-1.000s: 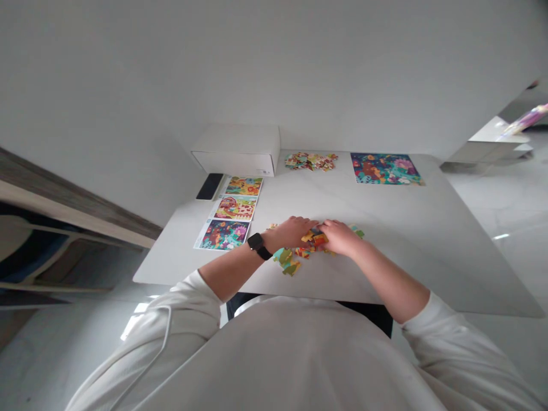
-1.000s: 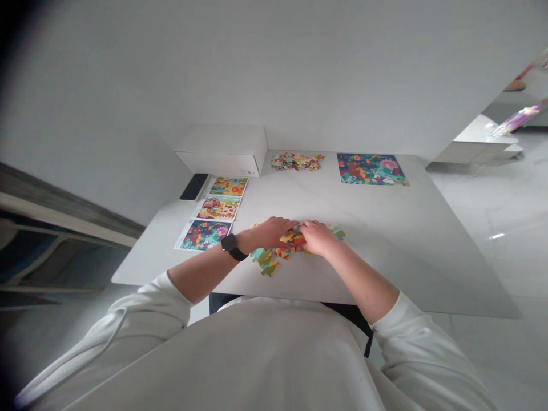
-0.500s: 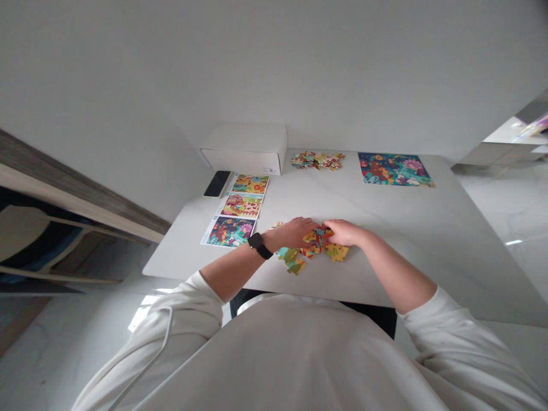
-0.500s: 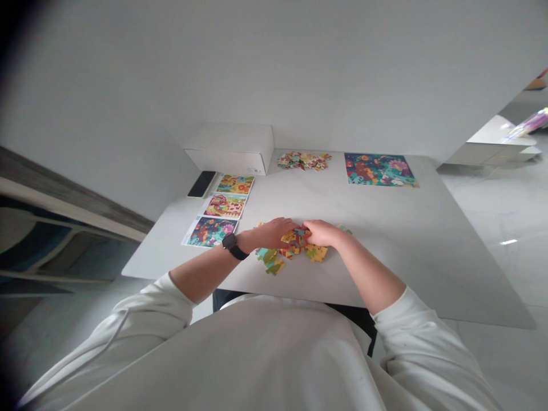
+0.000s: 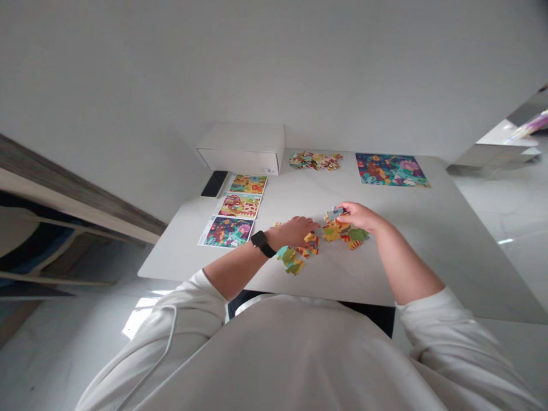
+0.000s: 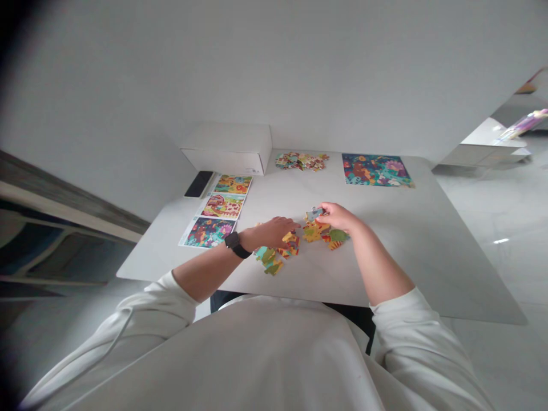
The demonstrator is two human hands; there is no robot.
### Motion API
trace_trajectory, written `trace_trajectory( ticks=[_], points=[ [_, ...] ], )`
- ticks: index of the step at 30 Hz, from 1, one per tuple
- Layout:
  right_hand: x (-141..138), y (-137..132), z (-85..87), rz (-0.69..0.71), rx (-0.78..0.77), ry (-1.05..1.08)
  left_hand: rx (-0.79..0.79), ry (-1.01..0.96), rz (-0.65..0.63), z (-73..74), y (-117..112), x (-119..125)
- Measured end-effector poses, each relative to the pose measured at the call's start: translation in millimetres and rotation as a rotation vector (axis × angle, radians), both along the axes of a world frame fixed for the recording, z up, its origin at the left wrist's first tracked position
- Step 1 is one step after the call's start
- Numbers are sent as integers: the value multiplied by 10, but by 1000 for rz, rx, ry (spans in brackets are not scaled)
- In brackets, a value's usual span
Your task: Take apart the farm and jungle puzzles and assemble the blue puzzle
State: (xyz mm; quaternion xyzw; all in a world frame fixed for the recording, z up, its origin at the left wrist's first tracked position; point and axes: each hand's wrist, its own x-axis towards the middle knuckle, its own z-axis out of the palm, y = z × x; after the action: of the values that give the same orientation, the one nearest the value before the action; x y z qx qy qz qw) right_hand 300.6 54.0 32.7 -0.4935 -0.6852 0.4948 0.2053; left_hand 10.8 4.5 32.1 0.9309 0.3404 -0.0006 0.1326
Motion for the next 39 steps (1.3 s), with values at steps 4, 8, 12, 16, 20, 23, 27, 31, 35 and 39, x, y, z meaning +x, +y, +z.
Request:
trace_trajectory(
  ticks=[4,8,12,16,20,23,27,31,35,39],
  points=[
    [23,41,-139,-105,80,-66,-28,-16,-29,63,28,37],
    [36,56,-247,-141,179,-177,-112,-71,-82,134,42,48],
    [54,59,-298,-162,284,-192,-195,-140,-70,238,39,32],
    [50,56,-308,-180,197,14,-314,-176,19,348,43,-10],
    [37,68,-276,-299,72,229,-388,-301,118,368,100,-42],
    [54,80,-244,-414,54,253,-368,-394,182,323,171,-50],
    [81,40,-177,-401,19,249,-370,-470,297,257,228,-93],
    [-71,-91,-106,-238,-17,254,-399,-472,361,185,177,-208],
    [-373,-246,-67,-117,142,59,-139,-389,374,76,60,-418],
    [-288,-317,-34,-119,516,-300,45,-363,436,-50,-127,-799]
  ],
)
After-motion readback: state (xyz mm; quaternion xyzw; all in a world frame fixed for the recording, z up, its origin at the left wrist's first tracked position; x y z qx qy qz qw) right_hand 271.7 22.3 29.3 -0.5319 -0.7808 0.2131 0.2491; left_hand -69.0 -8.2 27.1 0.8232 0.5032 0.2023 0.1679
